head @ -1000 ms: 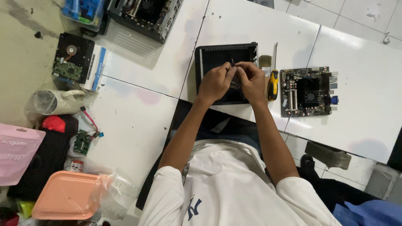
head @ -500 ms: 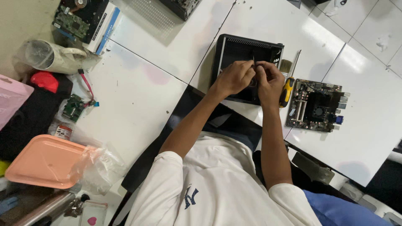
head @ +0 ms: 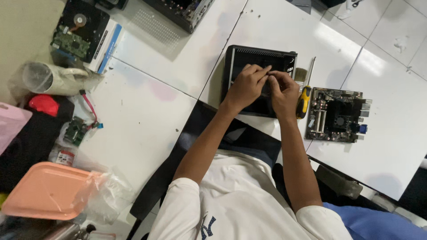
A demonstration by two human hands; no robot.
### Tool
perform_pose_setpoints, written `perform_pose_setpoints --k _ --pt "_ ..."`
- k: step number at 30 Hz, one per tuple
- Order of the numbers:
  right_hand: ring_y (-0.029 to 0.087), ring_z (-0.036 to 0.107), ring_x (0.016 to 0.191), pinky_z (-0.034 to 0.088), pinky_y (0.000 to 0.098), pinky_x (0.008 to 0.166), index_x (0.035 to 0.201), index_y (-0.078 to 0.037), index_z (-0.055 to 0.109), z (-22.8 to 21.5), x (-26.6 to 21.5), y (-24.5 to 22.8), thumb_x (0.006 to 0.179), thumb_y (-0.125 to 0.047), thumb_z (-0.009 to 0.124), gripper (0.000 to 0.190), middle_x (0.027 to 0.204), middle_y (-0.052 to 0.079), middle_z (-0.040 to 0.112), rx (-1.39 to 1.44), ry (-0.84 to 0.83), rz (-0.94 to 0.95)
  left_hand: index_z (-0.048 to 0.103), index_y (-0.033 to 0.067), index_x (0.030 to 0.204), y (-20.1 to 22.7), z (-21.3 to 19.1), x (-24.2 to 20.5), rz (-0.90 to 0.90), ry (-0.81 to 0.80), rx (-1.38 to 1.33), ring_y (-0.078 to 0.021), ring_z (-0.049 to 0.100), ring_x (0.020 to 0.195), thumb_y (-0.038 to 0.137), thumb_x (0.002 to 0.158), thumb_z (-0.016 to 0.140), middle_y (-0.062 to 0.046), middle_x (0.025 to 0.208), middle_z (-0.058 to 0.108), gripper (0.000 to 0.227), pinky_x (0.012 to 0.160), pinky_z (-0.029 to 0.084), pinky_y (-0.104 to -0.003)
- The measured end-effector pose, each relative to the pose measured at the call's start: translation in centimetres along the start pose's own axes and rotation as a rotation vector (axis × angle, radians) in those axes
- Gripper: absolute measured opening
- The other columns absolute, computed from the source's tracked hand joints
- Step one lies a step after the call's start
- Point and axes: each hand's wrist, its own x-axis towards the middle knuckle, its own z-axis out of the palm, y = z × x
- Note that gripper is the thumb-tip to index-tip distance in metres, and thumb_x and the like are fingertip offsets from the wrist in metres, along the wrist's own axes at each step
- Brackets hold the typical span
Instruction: The person uses a screwdriver to unscrew and remove a motherboard from a computer case. They then manipulate wires inside the case and use the screwdriver to remove a drive bay or bracket from the case.
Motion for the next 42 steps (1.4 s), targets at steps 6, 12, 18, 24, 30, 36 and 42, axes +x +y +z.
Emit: perform_pose_setpoints --k 6,12,18,24,30,36,42 --pt "0.012 0.061 0.095 0.055 0.0328 0.083 0.121 0.002 0.076 0.0 -0.1 -0.3 0.111 0.001 0.069 0.012 0.098 0.009 0.071 0.063 -0.011 0.027 0.081 0.0131 0.119 -1.4 0.6 -0.1 -0.039 0.094 -0.11 -0.022 0.072 0.087 0.017 0.1 0.075 -0.006 0.095 0.077 0.02 0.075 0.062 -0.031" --pt "0.013 0.061 0.089 0.055 0.0321 0.08 0.12 0.003 0.077 -0.1 -0.2 0.5 0.11 0.002 0.069 0.012 0.094 0.008 0.07 0.105 0.008 0.035 0.08 0.01 0.117 -1.0 0.1 0.2 -0.001 0.085 -0.145 -0.0303 0.071 0.096 0.014 0.103 0.069 -0.01 0.099 0.073 0.018 0.081 0.062 -0.039" --pt "0.012 0.069 0.1 0.059 0.0255 0.089 0.119 -0.001 0.075 -0.2 -0.3 -1.7 0.111 -0.004 0.067 0.012 0.109 0.008 0.076 0.108 -0.007 0.09 0.079 0.0046 0.118 0.7 -1.2 0.2 0.006 0.07 -0.179 -0.0244 0.077 0.107 0.005 0.099 0.073 -0.012 0.111 0.08 0.02 0.092 0.066 -0.034" --pt "0.011 0.07 0.096 0.059 0.0239 0.083 0.119 -0.001 0.075 -0.3 -0.3 -1.8 0.11 -0.004 0.067 0.012 0.107 0.008 0.077 0.128 -0.024 0.132 0.08 0.0042 0.112 1.0 -1.5 0.5 0.02 0.111 -0.191 -0.0227 0.077 0.099 0.013 0.101 0.075 -0.011 0.105 0.08 0.016 0.083 0.066 -0.032" --pt "0.016 0.072 0.102 0.059 0.0276 0.091 0.116 0.001 0.075 -0.3 -0.3 -0.7 0.109 -0.003 0.071 0.009 0.11 0.011 0.076 0.09 0.002 0.072 0.08 0.0031 0.1 1.9 -1.8 0.7 -0.053 0.104 -0.212 -0.0214 0.078 0.089 0.014 0.096 0.074 -0.011 0.098 0.078 0.013 0.077 0.068 -0.029" --pt "0.009 0.068 0.094 0.056 0.023 0.083 0.119 -0.005 0.075 -0.4 -0.4 -1.8 0.105 -0.008 0.079 0.014 0.103 0.004 0.074 0.092 0.072 0.129 0.081 0.0024 0.1 0.6 -0.6 0.5 -0.079 0.058 -0.131 -0.0233 0.079 0.088 0.015 0.093 0.073 -0.012 0.096 0.081 0.017 0.079 0.064 -0.034" --pt "0.016 0.07 0.092 0.059 0.0331 0.08 0.122 0.004 0.077 -0.7 -0.5 1.1 0.106 0.003 0.08 0.016 0.097 0.014 0.075 0.147 0.109 0.002 0.083 0.0093 0.093 -0.1 -0.6 0.5 -0.077 0.033 -0.217 -0.0222 0.079 0.073 0.02 0.094 0.079 -0.01 0.08 0.079 0.011 0.057 0.065 -0.026"
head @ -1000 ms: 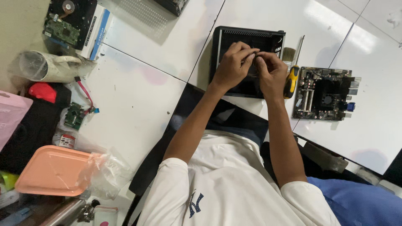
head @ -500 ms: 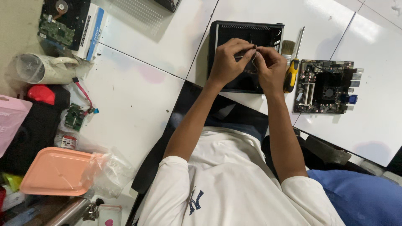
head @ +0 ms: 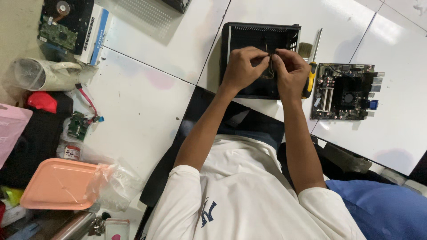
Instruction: The person uses a screwdriver to unscrew and remove a motherboard from a computer case. They then manipulate wires inside the case and use the screwdriver to remove a drive bay or bracket from the case.
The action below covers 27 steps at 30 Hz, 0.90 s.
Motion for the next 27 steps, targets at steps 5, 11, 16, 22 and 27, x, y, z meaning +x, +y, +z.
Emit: perform_pose_setpoints --k 5,11,16,22,27 --pt "0.014 0.069 0.093 0.059 0.0331 0.081 0.118 0.004 0.079 0.1 0.2 0.0 0.103 0.004 0.085 0.016 0.097 0.013 0.074 -0.009 0.01 -0.032 0.083 0.0083 0.092 0.2 0.1 -0.1 -0.005 -0.011 0.007 -0.0237 0.078 0.07 0.019 0.092 0.079 -0.011 0.075 0.078 0.012 0.055 0.064 -0.027" --pt "0.014 0.068 0.092 0.059 0.0335 0.081 0.119 0.005 0.08 0.2 -0.1 -0.6 0.102 0.005 0.085 0.018 0.095 0.012 0.073 0.0 0.014 -0.009 0.083 0.0103 0.091 0.0 0.0 0.2 -0.024 -0.007 -0.029 -0.0217 0.077 0.066 0.02 0.092 0.078 -0.009 0.071 0.076 0.012 0.056 0.063 -0.027" --pt "0.015 0.068 0.092 0.06 0.0341 0.082 0.122 0.005 0.079 0.1 -0.1 0.0 0.102 0.007 0.084 0.02 0.095 0.012 0.073 -0.004 0.005 -0.01 0.083 0.0124 0.091 0.1 -0.1 0.2 -0.023 0.001 -0.034 -0.0207 0.077 0.066 0.022 0.094 0.076 -0.008 0.07 0.076 0.012 0.055 0.062 -0.027" --pt "0.015 0.067 0.095 0.06 0.0355 0.084 0.12 0.006 0.078 -0.1 -0.1 0.1 0.1 0.008 0.084 0.021 0.1 0.015 0.074 0.009 -0.012 -0.038 0.083 0.0101 0.095 0.0 0.0 0.2 -0.057 -0.041 -0.036 -0.0192 0.077 0.066 0.023 0.098 0.073 -0.008 0.072 0.078 0.017 0.058 0.062 -0.025" --pt "0.022 0.068 0.103 0.059 0.041 0.086 0.117 0.009 0.078 0.0 0.4 -0.1 0.1 0.012 0.079 0.017 0.107 0.022 0.073 -0.01 -0.052 -0.165 0.082 0.0033 0.096 1.3 -0.7 0.5 -0.023 -0.038 -0.048 -0.0272 0.077 0.066 0.012 0.096 0.072 -0.016 0.071 0.077 0.014 0.057 0.063 -0.032"
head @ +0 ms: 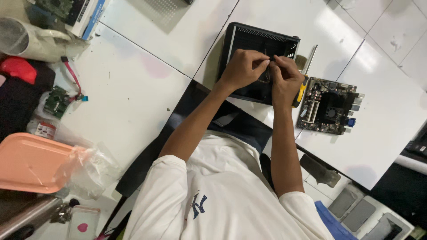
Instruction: The person uses a screwdriver to unscrew and remove a motherboard from a computer case. They then manipulate wires inside the case and use the screwdriver to remove a drive bay or bracket from the case.
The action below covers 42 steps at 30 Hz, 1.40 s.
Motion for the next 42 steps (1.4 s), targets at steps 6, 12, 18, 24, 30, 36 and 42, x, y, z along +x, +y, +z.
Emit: perform_pose_setpoints --k 6,12,18,24,30,36,42 --pt "0.021 0.068 0.105 0.056 0.0377 0.092 0.121 0.004 0.079 0.0 0.0 -0.2 0.1 0.008 0.08 0.022 0.109 0.02 0.071 0.03 -0.005 0.002 0.083 0.0051 0.095 0.1 0.3 -0.1 0.0 0.008 0.018 -0.0257 0.077 0.065 0.016 0.096 0.074 -0.013 0.069 0.077 0.014 0.055 0.062 -0.031" --pt "0.022 0.07 0.101 0.057 0.0393 0.09 0.121 0.005 0.08 0.1 0.1 -0.8 0.098 0.01 0.081 0.023 0.104 0.021 0.073 0.075 -0.003 0.004 0.083 0.0093 0.093 1.3 0.2 0.0 -0.003 0.009 -0.01 -0.0244 0.079 0.069 0.019 0.094 0.077 -0.011 0.072 0.078 0.012 0.058 0.063 -0.033" --pt "0.018 0.069 0.099 0.057 0.0375 0.088 0.119 0.004 0.08 -0.1 0.2 -2.0 0.098 0.005 0.082 0.021 0.105 0.018 0.075 0.125 0.009 0.029 0.086 0.0128 0.096 0.5 0.8 0.0 -0.018 0.02 0.007 -0.0222 0.08 0.071 0.024 0.096 0.079 -0.01 0.077 0.081 0.013 0.061 0.064 -0.031" --pt "0.018 0.068 0.101 0.059 0.0395 0.088 0.125 0.005 0.078 -0.1 0.1 -1.9 0.1 0.008 0.076 0.025 0.105 0.018 0.075 0.137 -0.033 0.048 0.086 0.0127 0.099 0.0 0.7 0.1 -0.027 0.04 -0.03 -0.0216 0.079 0.072 0.025 0.093 0.083 -0.011 0.078 0.081 0.014 0.06 0.064 -0.031" --pt "0.016 0.073 0.084 0.061 0.0326 0.077 0.117 0.002 0.079 -0.2 -0.6 -0.1 0.1 0.002 0.08 0.017 0.091 0.012 0.076 0.121 0.036 0.165 0.086 0.0151 0.097 -0.6 1.0 -0.2 -0.044 0.024 -0.017 -0.0205 0.079 0.069 0.023 0.09 0.081 -0.007 0.074 0.081 0.012 0.06 0.063 -0.032" --pt "0.011 0.072 0.084 0.061 0.0295 0.076 0.116 0.001 0.08 0.4 -0.6 -1.0 0.099 0.002 0.08 0.017 0.091 0.012 0.079 0.142 0.043 0.177 0.086 0.0132 0.093 -0.6 0.9 -0.2 -0.018 0.086 -0.024 -0.024 0.079 0.066 0.02 0.087 0.08 -0.009 0.07 0.08 0.01 0.056 0.062 -0.033" --pt "0.01 0.07 0.083 0.061 0.0308 0.075 0.117 -0.002 0.083 0.0 -0.3 0.6 0.097 -0.006 0.086 0.02 0.09 0.011 0.079 0.082 0.021 0.161 0.086 0.0148 0.094 0.2 0.7 -0.7 -0.016 0.105 -0.009 -0.0304 0.081 0.074 0.023 0.087 0.08 -0.012 0.076 0.081 0.012 0.062 0.064 -0.038"
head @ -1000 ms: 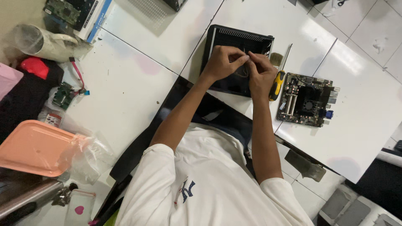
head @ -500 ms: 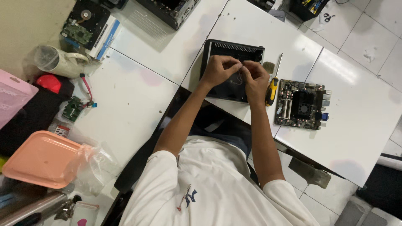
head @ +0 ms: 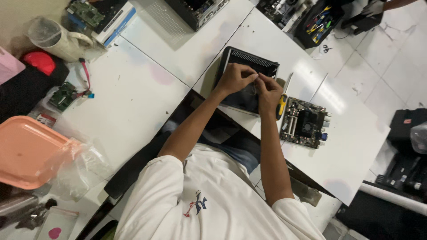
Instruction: The person uses a screwdriver to unscrew and remove a motherboard from a computer case. They then manipulate wires inside the case and use the screwdriver to remove a drive bay or bracket from the case.
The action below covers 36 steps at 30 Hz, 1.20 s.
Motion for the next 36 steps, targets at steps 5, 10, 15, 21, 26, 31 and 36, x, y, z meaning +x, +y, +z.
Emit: perform_pose_setpoints --k 5,10,15,21,26,31,36 --pt "0.011 0.071 0.083 0.061 0.0295 0.076 0.118 -0.003 0.083 0.2 -0.1 -0.8 0.096 -0.005 0.085 0.021 0.09 0.01 0.08 -0.009 0.011 -0.007 0.086 0.0136 0.094 0.1 -0.1 0.2 -0.024 -0.028 0.007 -0.0286 0.08 0.073 0.023 0.088 0.08 -0.011 0.076 0.081 0.013 0.064 0.063 -0.037" --pt "0.013 0.073 0.082 0.061 0.0309 0.077 0.119 -0.002 0.082 0.6 -0.7 -2.0 0.096 -0.006 0.086 0.023 0.09 0.012 0.08 0.01 0.011 0.012 0.087 0.0147 0.094 -0.6 -0.1 0.2 -0.055 -0.045 -0.022 -0.0238 0.079 0.07 0.022 0.087 0.082 -0.008 0.074 0.08 0.011 0.062 0.061 -0.033" --pt "0.012 0.072 0.085 0.061 0.0312 0.078 0.124 -0.005 0.079 1.0 -0.6 -2.1 0.095 -0.01 0.089 0.031 0.092 0.009 0.079 0.027 -0.04 0.002 0.087 0.0163 0.094 0.0 -0.6 0.3 -0.047 0.009 -0.095 -0.0213 0.079 0.072 0.021 0.087 0.082 -0.007 0.075 0.081 0.009 0.064 0.063 -0.032" --pt "0.01 0.066 0.077 0.057 0.0284 0.073 0.114 -0.005 0.081 1.1 -0.4 -1.3 0.095 -0.014 0.09 0.023 0.081 0.004 0.074 -0.003 -0.071 0.037 0.086 0.016 0.092 0.0 -0.8 0.0 0.011 0.044 -0.11 -0.0219 0.079 0.075 0.022 0.086 0.085 -0.006 0.079 0.08 0.009 0.064 0.062 -0.03" --pt "0.007 0.063 0.073 0.053 0.0256 0.069 0.102 -0.007 0.081 -0.2 -0.2 0.7 0.098 -0.015 0.086 0.011 0.077 0.003 0.073 -0.013 -0.052 0.097 0.086 0.0154 0.094 0.1 -1.0 0.0 0.016 0.032 -0.1 -0.0261 0.079 0.076 0.021 0.085 0.084 -0.008 0.08 0.08 0.011 0.065 0.063 -0.035" --pt "0.006 0.059 0.071 0.051 0.0248 0.067 0.093 -0.006 0.081 0.5 -0.6 -0.6 0.096 -0.011 0.088 0.009 0.072 0.002 0.07 -0.043 -0.066 0.122 0.086 0.0178 0.095 -0.4 -1.0 0.0 0.087 -0.028 -0.051 -0.0311 0.078 0.079 0.025 0.085 0.086 -0.009 0.083 0.079 0.012 0.066 0.062 -0.04" --pt "0.01 0.058 0.075 0.052 0.0311 0.068 0.097 -0.002 0.082 1.2 -0.7 -2.1 0.098 -0.006 0.086 0.006 0.074 0.009 0.07 -0.114 -0.096 -0.099 0.087 0.0213 0.099 -1.3 -0.1 0.3 0.118 0.045 -0.202 -0.0167 0.076 0.071 0.027 0.093 0.086 -0.001 0.08 0.079 0.008 0.062 0.059 -0.03"
